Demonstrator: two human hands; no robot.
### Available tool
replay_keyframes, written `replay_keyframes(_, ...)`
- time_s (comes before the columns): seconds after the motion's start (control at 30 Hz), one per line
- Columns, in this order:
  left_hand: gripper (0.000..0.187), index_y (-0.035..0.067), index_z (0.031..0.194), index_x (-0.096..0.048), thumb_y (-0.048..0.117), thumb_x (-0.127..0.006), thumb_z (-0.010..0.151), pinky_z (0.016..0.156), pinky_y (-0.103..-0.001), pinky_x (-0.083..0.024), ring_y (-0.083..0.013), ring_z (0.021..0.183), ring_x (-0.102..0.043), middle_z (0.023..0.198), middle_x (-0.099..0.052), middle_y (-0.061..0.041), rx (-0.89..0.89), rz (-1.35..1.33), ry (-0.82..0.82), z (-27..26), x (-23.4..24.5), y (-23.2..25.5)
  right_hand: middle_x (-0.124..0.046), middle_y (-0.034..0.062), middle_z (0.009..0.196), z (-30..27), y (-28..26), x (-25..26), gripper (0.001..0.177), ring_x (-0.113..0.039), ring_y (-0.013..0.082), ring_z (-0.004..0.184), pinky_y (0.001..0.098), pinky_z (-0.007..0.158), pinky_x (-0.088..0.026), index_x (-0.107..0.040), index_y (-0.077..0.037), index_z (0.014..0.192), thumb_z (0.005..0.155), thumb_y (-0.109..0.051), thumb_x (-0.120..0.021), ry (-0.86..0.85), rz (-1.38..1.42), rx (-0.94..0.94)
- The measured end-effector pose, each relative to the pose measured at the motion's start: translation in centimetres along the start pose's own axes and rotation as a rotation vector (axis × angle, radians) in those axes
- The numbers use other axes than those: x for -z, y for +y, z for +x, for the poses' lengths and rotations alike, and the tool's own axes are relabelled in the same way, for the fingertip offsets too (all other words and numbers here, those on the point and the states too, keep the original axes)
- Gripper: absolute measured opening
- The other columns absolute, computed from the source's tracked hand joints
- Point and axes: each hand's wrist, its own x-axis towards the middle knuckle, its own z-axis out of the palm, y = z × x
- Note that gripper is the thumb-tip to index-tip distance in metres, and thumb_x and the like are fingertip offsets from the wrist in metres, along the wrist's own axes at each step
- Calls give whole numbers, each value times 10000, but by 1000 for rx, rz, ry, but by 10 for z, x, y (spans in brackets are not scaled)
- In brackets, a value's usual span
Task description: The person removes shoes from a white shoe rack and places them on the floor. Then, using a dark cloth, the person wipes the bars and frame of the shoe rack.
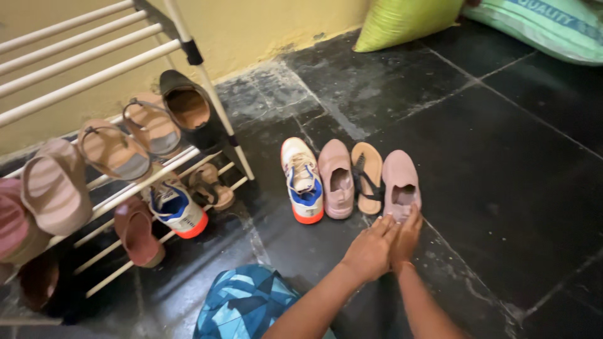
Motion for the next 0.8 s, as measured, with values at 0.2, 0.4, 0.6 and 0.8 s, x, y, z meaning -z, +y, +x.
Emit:
replay_keyframes(0.2, 658, -26, 1477, -482, 16, -616, 834, 1109, -503, -432, -485, 1395, -470, 1558, -421, -327, 65, -8, 108, -20, 10, -38, -412, 314, 1522, 2, -22, 1, 845, -410, 499, 1377, 579, 1084, -343, -351, -16, 1550, 859, -280, -758, -35, -269, -168)
replay_keyframes(0.4, 715, -45, 1485, -426, 34, -672, 818, 1157, -518, -365, -504, 1424, -377, 1548, -393, -325, 201, 2, 280, -60, 74, -69, -375, 332, 1587, 5, -122, -10, 808, -352, 494, 1483, 581, 1206, -290, -314, 88, 1568, 972, -276, -722, 102, -62, 155)
replay_keyframes(0.6, 743, -30, 1514, -393, 1, -661, 822, 1183, -487, -324, -480, 1455, -357, 1568, -381, -294, 341, 15, 570, -127, 178, -94, -408, 310, 1579, -17, -272, -34, 696, -384, 462, 1486, 527, 1244, -298, -354, 98, 1541, 1015, -210, -690, -25, 269, 415)
replay_keyframes(0.8, 593, -25, 1426, -499, -7, -611, 845, 1127, -465, -416, -423, 1319, -532, 1389, -569, -262, 368, 179, 984, -227, 295, -105, -471, 263, 1549, -89, -433, -48, 617, -438, 421, 1481, 481, 1250, -338, -406, 71, 1507, 1002, -156, -677, -271, 575, 708)
